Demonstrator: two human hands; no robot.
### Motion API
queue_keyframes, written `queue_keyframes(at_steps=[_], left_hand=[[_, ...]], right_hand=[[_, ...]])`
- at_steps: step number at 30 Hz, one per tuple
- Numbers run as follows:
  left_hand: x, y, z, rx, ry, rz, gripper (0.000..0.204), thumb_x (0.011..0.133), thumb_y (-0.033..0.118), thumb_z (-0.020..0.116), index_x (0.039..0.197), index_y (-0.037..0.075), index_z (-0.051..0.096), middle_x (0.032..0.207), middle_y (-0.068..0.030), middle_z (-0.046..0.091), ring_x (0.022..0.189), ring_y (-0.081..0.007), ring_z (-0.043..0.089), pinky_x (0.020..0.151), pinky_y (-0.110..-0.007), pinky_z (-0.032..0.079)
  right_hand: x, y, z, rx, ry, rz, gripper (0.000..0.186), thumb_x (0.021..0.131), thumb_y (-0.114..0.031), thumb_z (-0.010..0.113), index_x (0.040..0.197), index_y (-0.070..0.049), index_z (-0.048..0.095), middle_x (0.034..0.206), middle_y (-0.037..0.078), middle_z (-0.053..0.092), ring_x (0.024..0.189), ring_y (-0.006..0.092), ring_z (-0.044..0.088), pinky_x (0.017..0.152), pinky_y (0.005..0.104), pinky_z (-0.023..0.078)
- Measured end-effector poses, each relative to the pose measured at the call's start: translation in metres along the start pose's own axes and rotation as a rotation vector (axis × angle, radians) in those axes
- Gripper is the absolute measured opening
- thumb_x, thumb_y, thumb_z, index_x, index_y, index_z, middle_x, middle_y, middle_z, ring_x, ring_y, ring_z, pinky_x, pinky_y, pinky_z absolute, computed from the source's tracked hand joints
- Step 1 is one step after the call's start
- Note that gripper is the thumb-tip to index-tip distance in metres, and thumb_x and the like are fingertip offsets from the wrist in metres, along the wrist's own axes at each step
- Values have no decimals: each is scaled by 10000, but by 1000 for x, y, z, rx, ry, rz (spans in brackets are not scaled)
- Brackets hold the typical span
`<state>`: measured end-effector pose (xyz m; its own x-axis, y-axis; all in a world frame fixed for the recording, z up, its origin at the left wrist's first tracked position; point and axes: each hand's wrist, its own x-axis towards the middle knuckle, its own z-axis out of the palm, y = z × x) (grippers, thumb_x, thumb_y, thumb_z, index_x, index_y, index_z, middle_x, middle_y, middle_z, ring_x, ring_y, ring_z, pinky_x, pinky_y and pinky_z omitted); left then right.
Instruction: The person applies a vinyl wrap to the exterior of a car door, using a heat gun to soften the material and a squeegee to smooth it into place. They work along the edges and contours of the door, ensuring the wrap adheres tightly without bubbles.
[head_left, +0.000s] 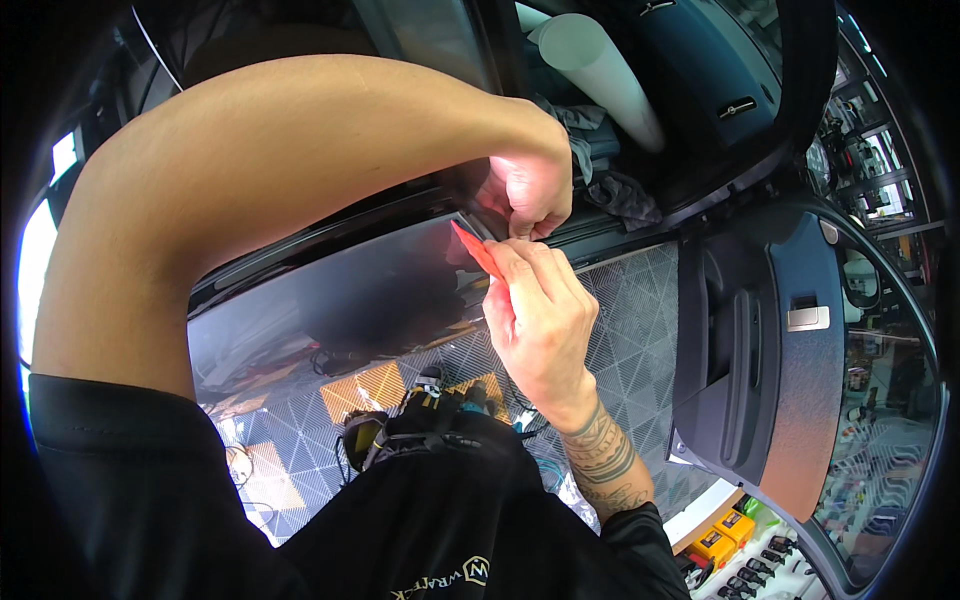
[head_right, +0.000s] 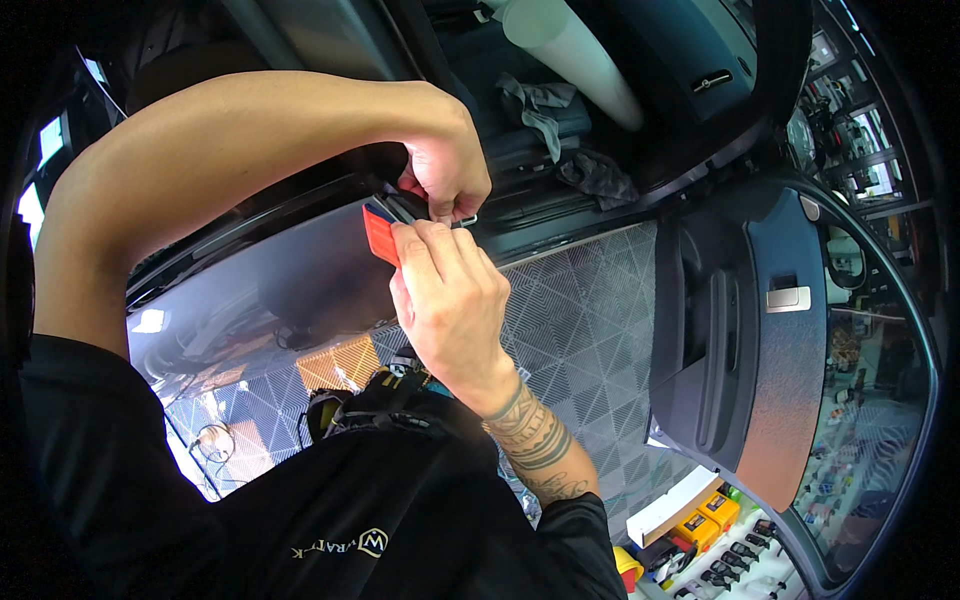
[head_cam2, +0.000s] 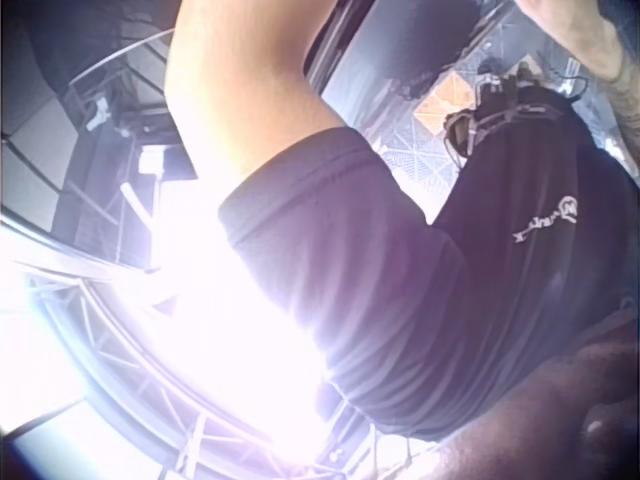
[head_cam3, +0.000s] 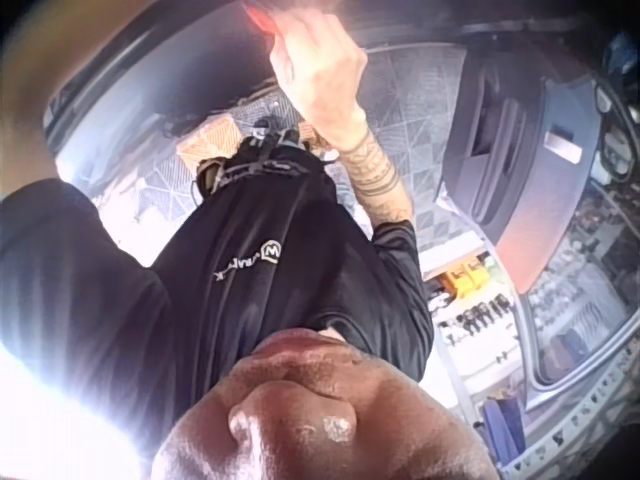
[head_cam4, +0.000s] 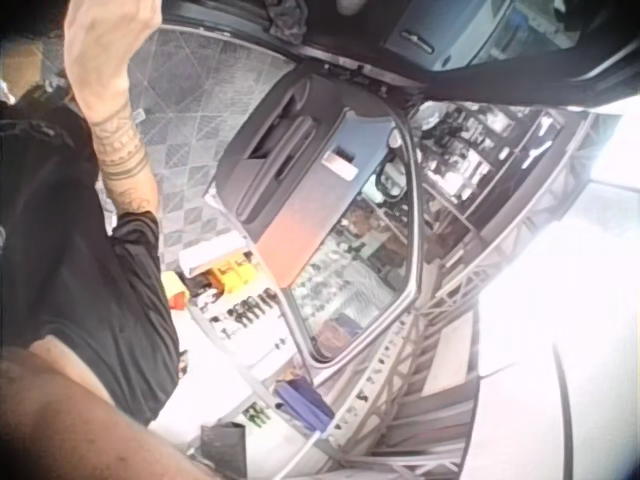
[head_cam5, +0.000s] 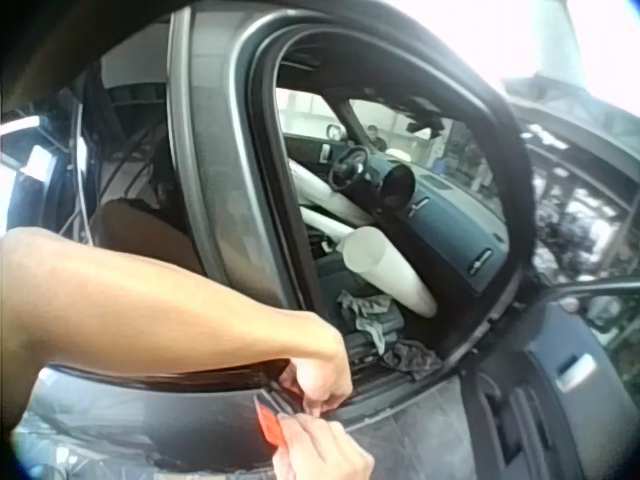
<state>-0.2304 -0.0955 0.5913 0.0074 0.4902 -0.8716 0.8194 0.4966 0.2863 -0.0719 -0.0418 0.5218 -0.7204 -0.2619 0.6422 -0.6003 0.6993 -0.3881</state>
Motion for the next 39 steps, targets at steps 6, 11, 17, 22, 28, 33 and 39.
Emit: queue_keyframes(at_steps=[6, 11, 17, 22, 28, 33, 39], left_hand=[[1, -2, 1, -20, -2, -13, 212, 888, 226, 576, 927, 21, 615, 747, -44, 545, 672, -165, 544, 664, -303, 499], [6, -7, 2, -32, -6, -7, 200, 887, 210, 572, 923, 19, 618, 740, -43, 542, 664, -164, 533, 652, -298, 492], [-5, -2, -3, 2, -31, 56, 214, 878, 204, 577, 957, 11, 625, 737, -48, 555, 657, -161, 540, 651, -294, 493], [-9, 4, -2, 12, -1, 10, 242, 878, 221, 576, 989, 11, 620, 753, -61, 576, 684, -173, 580, 661, -304, 497], [11, -11, 3, 41, 14, 41, 253, 867, 254, 590, 981, 29, 616, 807, -80, 601, 695, -195, 603, 668, -325, 495], [8, -10, 2, 27, 55, 3, 240, 852, 247, 597, 968, 38, 616, 813, -74, 600, 719, -204, 603, 678, -334, 495], [-3, 5, -5, 17, -5, -18, 189, 847, 193, 574, 928, 25, 603, 807, -72, 592, 721, -203, 593, 706, -340, 493]], right_hand=[[6, -2, 2, -43, -5, 16, 301, 668, -30, 644, 964, -6, 593, 865, 86, 578, 733, 252, 563, 614, 343, 478], [7, -7, 5, -55, 18, 61, 279, 677, 23, 631, 954, -2, 604, 850, 105, 595, 722, 277, 579, 622, 355, 485], [5, 8, 7, 11, 33, 32, 255, 700, 43, 609, 952, 4, 608, 828, 122, 596, 700, 298, 584, 611, 367, 480], [11, 5, -11, 69, -141, 200, 251, 723, 24, 596, 972, -10, 604, 807, 130, 586, 674, 307, 585, 575, 379, 468], [4, -2, -39, 222, -303, 193, 464, 716, 1, 599, 1174, -45, 542, 901, 103, 579, 840, 277, 583, 735, 393, 463], [4, -14, -18, -102, -349, 243, 741, 621, -15, 702, 1311, -142, 463, 1144, 231, 374, 1006, 381, 420, 810, 493, 367], [5, -14, -1, 27, -318, 309, 738, 605, -35, 709, 1298, -108, 467, 1065, 214, 384, 964, 362, 422, 785, 447, 351]])
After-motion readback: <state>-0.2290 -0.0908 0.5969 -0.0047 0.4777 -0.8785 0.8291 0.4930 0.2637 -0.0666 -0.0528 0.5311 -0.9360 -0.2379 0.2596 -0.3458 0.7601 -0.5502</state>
